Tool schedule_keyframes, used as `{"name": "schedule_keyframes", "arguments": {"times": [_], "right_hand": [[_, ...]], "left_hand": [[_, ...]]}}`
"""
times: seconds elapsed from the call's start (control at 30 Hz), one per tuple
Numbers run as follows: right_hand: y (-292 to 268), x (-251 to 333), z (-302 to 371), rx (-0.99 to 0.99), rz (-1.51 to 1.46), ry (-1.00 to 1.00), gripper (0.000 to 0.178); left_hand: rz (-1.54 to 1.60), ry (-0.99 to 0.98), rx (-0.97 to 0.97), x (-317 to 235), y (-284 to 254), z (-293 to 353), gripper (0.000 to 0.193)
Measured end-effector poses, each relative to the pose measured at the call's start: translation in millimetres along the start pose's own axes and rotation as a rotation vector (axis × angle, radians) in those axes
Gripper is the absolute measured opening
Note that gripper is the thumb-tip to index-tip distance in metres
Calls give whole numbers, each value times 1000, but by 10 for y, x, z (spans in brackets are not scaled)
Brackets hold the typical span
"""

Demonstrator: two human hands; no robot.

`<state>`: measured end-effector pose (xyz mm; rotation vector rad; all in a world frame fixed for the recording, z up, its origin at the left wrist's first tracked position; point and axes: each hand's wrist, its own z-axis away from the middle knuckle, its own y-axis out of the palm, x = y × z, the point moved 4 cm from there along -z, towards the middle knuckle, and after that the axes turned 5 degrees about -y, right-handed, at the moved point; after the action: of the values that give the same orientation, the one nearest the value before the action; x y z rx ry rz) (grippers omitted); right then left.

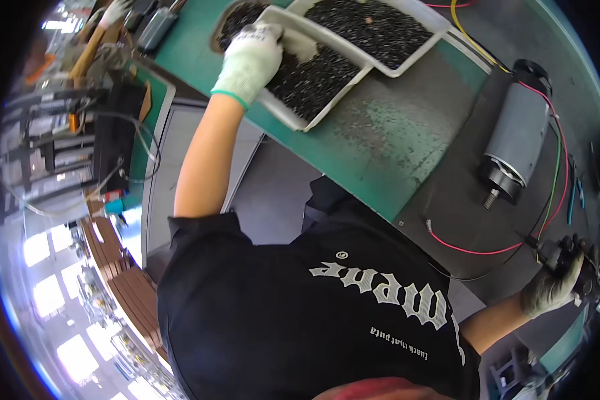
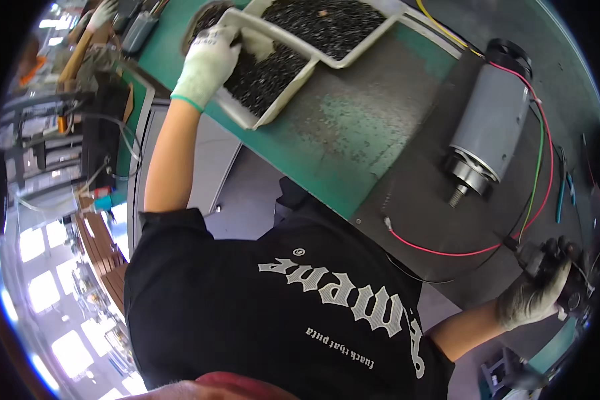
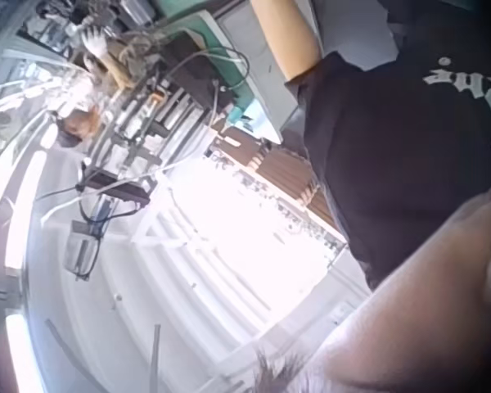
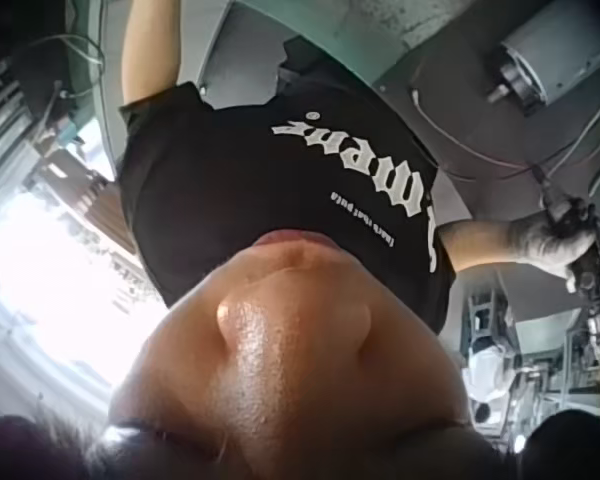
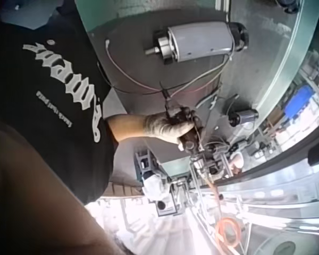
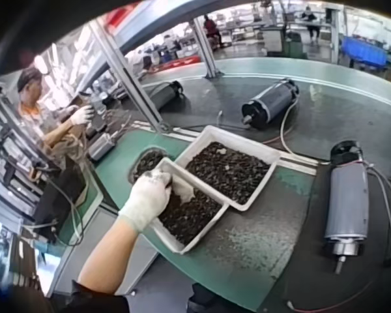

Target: Assembling electric motors and cooling fan units at a manufacturing station.

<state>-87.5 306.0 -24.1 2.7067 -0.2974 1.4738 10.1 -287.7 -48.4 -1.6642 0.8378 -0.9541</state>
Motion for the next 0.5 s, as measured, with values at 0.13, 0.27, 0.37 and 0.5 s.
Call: {"name": "schedule_keyframes", "arguments": {"times": [0.13, 0.27, 0.37, 0.5], "right_hand": [[249, 136, 44, -112, -164, 150, 32], [280, 113, 65, -60, -220, 226, 40], [274, 48, 61, 154, -586, 342, 39], [424, 161, -46, 256, -736, 303, 36]], "left_hand": [[-75, 86, 61, -50, 8, -15, 20], [-22, 134, 4, -177, -107, 8, 20], [205, 116, -86, -363, -462, 147, 18], [1192, -28, 170, -831, -582, 538, 21]]}}
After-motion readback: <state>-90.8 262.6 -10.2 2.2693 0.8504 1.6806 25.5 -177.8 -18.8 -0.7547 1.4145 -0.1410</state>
